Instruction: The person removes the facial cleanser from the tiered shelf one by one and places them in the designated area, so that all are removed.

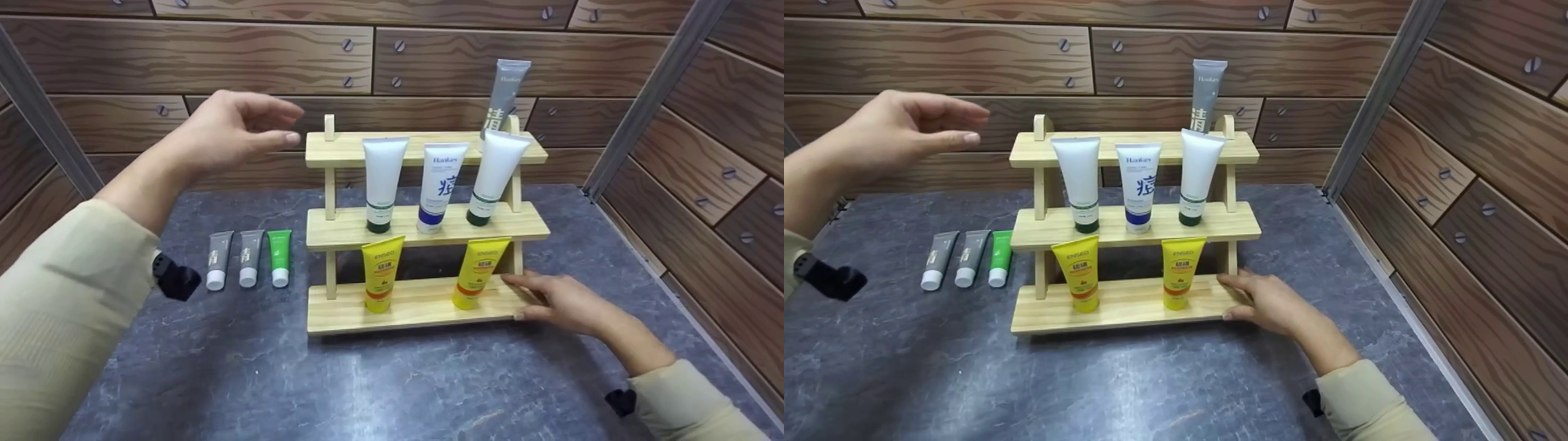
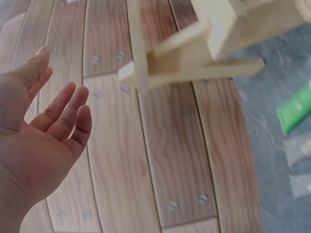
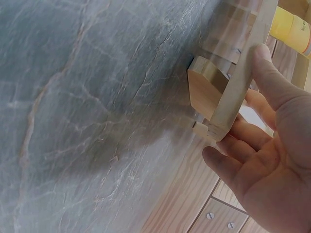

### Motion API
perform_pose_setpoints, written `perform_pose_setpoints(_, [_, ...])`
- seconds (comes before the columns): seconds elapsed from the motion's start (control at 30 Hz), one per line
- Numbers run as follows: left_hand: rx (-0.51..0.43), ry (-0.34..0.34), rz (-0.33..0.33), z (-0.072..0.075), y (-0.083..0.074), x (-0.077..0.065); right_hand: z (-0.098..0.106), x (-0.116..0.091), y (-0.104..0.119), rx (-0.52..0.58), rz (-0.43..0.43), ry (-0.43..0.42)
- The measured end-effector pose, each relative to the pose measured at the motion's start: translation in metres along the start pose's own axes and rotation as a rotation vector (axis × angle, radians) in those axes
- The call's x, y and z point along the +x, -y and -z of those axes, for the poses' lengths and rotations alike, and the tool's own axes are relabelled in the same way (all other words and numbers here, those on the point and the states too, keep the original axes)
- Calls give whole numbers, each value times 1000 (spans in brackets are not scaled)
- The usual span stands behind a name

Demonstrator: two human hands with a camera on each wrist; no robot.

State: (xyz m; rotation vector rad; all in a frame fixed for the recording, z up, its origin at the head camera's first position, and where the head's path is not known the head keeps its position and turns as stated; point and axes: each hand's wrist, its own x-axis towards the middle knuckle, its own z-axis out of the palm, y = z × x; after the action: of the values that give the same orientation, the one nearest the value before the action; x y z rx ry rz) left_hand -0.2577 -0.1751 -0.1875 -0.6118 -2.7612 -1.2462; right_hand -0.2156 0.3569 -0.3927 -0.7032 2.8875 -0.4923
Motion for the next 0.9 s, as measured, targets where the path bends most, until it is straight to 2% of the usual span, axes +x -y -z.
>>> perform_pose_setpoints(0.47, [24,30,-141,-31,-59,49,1,1,0,14,-3,2])
perform_pose_setpoints(0.73, [-14,47,-178,-54,-84,76,-1,2,-1,-1,26,-9])
perform_pose_setpoints(0.9, [-44,70,-203,-69,-99,92,0,1,-1,1,14,-7])
